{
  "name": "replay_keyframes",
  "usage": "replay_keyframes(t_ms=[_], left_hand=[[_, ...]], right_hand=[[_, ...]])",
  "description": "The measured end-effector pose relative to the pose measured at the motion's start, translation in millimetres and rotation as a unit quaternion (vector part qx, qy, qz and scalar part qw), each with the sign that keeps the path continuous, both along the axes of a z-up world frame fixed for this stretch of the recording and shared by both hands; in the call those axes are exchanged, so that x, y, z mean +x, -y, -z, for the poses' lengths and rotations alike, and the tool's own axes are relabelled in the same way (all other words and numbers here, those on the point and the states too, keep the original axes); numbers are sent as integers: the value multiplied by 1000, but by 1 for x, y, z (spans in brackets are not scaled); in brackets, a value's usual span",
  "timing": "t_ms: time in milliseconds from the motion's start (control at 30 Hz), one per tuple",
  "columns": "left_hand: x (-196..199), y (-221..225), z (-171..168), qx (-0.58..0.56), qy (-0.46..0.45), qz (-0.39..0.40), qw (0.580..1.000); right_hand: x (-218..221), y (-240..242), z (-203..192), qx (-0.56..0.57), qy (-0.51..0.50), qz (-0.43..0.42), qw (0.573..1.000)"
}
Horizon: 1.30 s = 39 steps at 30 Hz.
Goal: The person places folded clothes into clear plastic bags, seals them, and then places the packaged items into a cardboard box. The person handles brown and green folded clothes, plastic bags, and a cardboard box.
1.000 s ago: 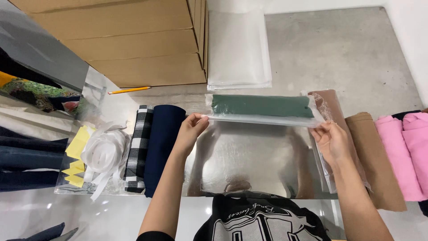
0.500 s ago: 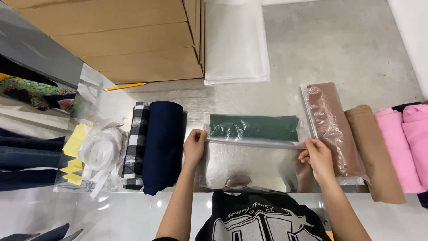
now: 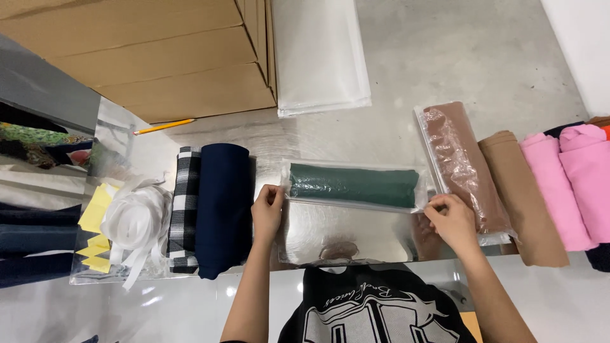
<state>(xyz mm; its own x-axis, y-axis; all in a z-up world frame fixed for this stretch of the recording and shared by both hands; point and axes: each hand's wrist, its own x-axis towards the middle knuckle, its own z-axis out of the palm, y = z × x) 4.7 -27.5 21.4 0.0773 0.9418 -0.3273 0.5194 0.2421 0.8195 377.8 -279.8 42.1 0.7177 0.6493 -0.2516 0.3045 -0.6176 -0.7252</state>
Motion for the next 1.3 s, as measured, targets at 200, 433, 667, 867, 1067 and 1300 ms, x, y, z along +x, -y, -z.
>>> replay_keyframes(t_ms=[200,433,667,867,1067,1300], left_hand=[[3,-1,14,34,-19,-10,999],[4,5,6,18,-35,-30,999],[4,4,8,7,-43,-34,998],[9,7,3,12,-61,-47,997],[8,8,17,47,-51,-63,996],[20,33,2,121,53,-120,984]], right_hand=[[2,-61,-27,76,235,-129,960],[-37,-181,-28,-116,179,-254,943],[-45,-195,-53,-217,99,-336,911],[-42,-157,-90,-180,48,-410,893],[-34,-120,-61,-156,44,-408,898],[-49,-86,-65,-155,42,-337,928]])
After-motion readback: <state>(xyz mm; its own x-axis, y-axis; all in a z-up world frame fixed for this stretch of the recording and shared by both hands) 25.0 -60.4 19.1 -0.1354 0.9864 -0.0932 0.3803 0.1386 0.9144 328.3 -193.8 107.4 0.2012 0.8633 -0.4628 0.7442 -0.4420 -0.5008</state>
